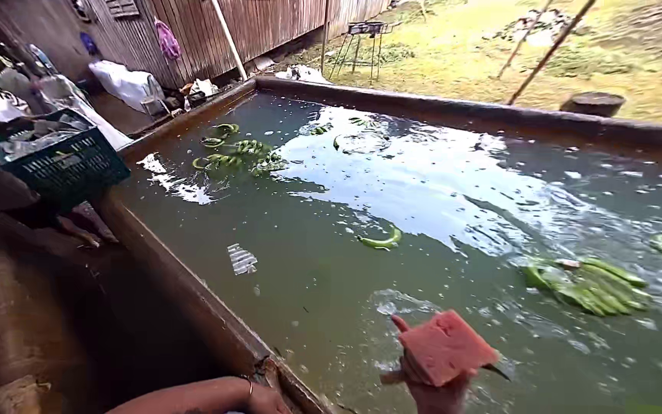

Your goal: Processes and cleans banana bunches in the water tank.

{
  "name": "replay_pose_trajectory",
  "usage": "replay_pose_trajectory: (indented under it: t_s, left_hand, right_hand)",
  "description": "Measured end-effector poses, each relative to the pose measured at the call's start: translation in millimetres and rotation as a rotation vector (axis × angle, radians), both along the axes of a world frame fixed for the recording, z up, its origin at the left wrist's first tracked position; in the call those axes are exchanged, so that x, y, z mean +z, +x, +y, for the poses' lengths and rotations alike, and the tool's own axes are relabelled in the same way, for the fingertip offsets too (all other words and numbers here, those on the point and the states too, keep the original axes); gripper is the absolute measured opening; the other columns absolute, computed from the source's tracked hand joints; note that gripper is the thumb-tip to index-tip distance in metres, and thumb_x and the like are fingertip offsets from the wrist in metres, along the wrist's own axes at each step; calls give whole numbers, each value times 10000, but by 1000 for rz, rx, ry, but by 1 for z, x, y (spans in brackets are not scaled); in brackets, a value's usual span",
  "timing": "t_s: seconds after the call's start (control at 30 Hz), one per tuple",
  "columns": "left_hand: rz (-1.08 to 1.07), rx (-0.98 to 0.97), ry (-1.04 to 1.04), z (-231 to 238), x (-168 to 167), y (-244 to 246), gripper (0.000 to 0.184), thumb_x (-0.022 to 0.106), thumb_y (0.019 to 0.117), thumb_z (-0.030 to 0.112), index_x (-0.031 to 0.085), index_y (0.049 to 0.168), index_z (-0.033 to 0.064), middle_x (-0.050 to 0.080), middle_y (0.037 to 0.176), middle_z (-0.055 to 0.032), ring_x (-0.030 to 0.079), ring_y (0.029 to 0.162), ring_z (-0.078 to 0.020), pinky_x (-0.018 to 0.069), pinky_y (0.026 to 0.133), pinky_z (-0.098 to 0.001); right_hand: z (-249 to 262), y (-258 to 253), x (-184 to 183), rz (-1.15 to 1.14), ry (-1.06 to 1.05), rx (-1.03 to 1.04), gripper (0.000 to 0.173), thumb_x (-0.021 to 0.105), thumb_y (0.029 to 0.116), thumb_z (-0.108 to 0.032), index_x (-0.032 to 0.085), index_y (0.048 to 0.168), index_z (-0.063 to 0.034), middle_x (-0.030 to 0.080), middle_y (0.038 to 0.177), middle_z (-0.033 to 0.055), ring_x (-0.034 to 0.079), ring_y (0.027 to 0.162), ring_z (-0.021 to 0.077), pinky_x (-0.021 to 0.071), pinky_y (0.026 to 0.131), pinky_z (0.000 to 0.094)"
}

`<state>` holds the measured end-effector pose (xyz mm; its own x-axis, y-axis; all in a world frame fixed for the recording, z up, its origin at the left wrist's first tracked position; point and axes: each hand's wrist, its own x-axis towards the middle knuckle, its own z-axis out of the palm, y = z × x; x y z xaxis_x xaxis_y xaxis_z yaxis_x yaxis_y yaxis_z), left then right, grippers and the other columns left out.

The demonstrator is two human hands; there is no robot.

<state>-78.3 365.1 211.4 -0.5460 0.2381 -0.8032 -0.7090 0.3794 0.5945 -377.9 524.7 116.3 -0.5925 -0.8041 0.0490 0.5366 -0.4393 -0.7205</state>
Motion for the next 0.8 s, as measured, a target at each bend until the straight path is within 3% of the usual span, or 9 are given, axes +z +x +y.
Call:
replay_pose_trajectory:
  t_s: [0.03, 0.1, 0.17, 0.23, 0.33, 0.47, 0.6, 0.73, 0.8]
  left_hand:
    - [85, -6, 22, -16, -17, 14, 435, 451, 1097, 240, 662, 1135, -139, 660, 1118, -301, 620, 1065, -358, 432, 987, -532]
    - [201, 4, 89, -58, -44, 39, 405, 486, 1081, 230, 673, 1101, -129, 673, 1050, -278, 631, 987, -326, 456, 937, -526]
    - [238, 64, 129, -111, -59, 59, 393, 512, 1062, 275, 691, 1189, -51, 707, 1127, -210, 667, 1060, -282, 485, 975, -513]
    - [249, 132, 114, -175, -60, 79, 379, 499, 1072, 251, 666, 1277, -19, 699, 1224, -189, 663, 1153, -287, 476, 1045, -507]
    - [317, 202, -30, -275, -65, 104, 346, 512, 1068, 224, 678, 1287, 14, 701, 1221, -187, 662, 1145, -298, 475, 1041, -511]
    - [250, 476, -175, -372, -58, 106, 356, 508, 1076, 218, 623, 1352, 26, 644, 1323, -202, 615, 1233, -323, 471, 1049, -522]
    - [185, 883, -272, -438, -86, 97, 403, 514, 1079, 207, 528, 1446, 39, 570, 1418, -215, 563, 1295, -361, 469, 1024, -578]
    - [169, 1032, -331, -482, -126, 82, 419, 523, 1068, 151, 493, 1467, 26, 544, 1436, -234, 558, 1295, -368, 481, 1008, -573]
    - [202, 987, -388, -512, -141, 60, 429, 541, 1056, 137, 494, 1467, 24, 530, 1454, -236, 555, 1305, -366, 477, 1035, -542]
  right_hand:
    - [-27, 15, 9, -51, 55, -106, 627, 645, 687, -850, 755, 1047, -348, 770, 939, -102, 661, 658, 0, 537, 564, 201]
    - [-78, 50, 22, -152, 115, -291, 502, 658, 803, -742, 685, 1020, -291, 755, 888, -104, 690, 685, 13, 571, 579, 207]
    - [-123, 81, 27, -210, 155, -385, 444, 420, 1011, -632, 646, 1023, -250, 732, 808, -103, 650, 604, -5, 545, 530, 177]
    - [-158, 109, 16, -213, 228, -434, 501, 168, 1100, -506, 590, 1048, -240, 702, 771, -113, 621, 579, -11, 528, 518, 172]
    - [-195, 146, 3, -185, 330, -538, 384, 208, 1117, -370, 551, 1044, -215, 628, 697, -109, 554, 521, -6, 478, 475, 178]
    - [-217, 167, 20, -308, 461, -618, 475, 186, 1117, -408, 543, 875, -208, 542, 557, -82, 467, 418, 13, 413, 408, 180]
    - [-232, 177, 15, -328, 559, -485, 496, 193, 1107, -422, 608, 1041, -157, 677, 732, -25, 494, 443, 5, 414, 393, 162]
    - [-242, 203, -16, -440, 844, -344, 456, 254, 1115, -423, 572, 934, -151, 556, 567, -45, 450, 399, 21, 394, 383, 184]
    - [-248, 219, -31, -458, 983, -229, 432, 242, 1127, -375, 555, 980, -116, 551, 581, -32, 484, 439, 46, 429, 424, 217]
